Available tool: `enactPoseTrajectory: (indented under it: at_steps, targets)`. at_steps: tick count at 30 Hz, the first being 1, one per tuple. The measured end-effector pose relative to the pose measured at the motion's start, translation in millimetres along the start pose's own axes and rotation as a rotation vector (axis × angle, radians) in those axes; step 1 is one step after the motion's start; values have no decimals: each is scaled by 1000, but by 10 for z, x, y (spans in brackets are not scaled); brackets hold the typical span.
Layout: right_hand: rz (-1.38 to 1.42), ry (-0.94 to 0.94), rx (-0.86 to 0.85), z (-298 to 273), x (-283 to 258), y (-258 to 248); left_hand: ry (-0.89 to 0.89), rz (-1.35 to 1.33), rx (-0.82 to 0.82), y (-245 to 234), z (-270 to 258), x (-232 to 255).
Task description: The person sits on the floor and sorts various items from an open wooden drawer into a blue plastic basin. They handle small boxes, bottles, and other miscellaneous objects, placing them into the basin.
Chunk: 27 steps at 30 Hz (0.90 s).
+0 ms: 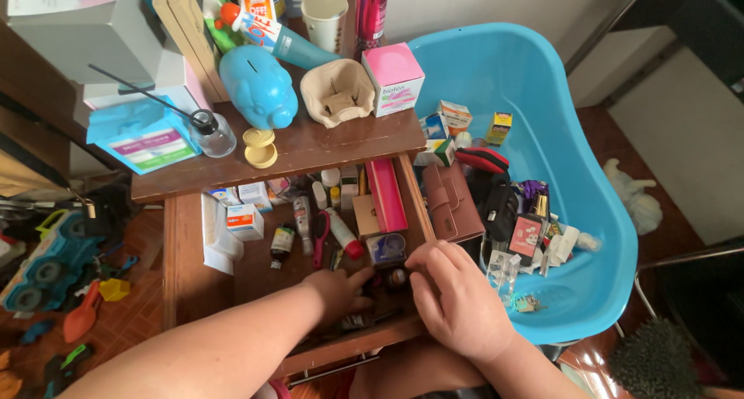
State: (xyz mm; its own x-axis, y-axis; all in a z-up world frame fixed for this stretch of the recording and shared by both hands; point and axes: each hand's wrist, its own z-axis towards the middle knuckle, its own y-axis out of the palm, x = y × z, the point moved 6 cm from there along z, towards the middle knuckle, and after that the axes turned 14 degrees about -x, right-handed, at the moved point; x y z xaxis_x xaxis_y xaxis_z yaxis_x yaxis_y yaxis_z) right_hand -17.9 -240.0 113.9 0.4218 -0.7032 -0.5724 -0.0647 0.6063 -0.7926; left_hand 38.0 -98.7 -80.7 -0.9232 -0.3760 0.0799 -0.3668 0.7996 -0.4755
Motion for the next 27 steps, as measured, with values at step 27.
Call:
enactPoseTrajectory:
  at_steps: [27]
  targets:
    - [-129, -17, -41, -34, -51, 81, 138, 16, -35, 341, 226, -74]
